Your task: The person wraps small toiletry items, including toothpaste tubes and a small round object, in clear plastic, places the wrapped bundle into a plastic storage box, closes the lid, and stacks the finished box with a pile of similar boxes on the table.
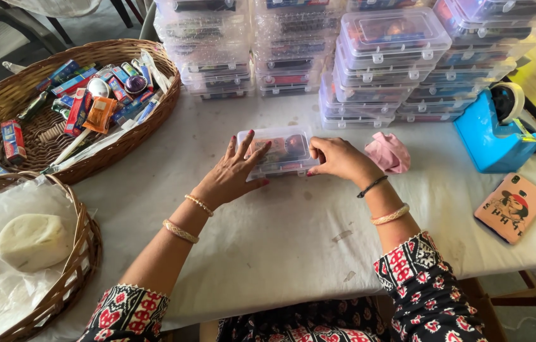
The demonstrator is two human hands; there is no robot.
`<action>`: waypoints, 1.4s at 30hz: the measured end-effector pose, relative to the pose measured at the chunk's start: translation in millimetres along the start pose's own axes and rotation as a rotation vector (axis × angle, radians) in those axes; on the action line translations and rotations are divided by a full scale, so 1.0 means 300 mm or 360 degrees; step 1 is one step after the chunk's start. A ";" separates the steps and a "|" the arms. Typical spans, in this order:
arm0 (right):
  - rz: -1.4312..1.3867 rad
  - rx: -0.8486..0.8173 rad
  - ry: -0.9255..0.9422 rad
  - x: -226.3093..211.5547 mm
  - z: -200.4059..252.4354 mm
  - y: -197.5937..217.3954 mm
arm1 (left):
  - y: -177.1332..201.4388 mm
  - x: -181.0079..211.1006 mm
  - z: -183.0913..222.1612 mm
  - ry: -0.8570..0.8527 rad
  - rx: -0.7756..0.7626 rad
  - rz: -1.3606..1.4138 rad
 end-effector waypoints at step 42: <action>0.0673 0.0568 0.0188 -0.127 0.063 -0.063 | -0.046 0.046 0.023 0.0228 0.0472 0.0465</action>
Point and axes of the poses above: each hand's wrist, its own z-axis away from the middle knuckle, its own y-axis out of the back of the hand, x = y × z, the point moved 2 cm from there along -z, towards the middle knuckle, and after that the axes turned 4 degrees about z, right-handed, at the moved point
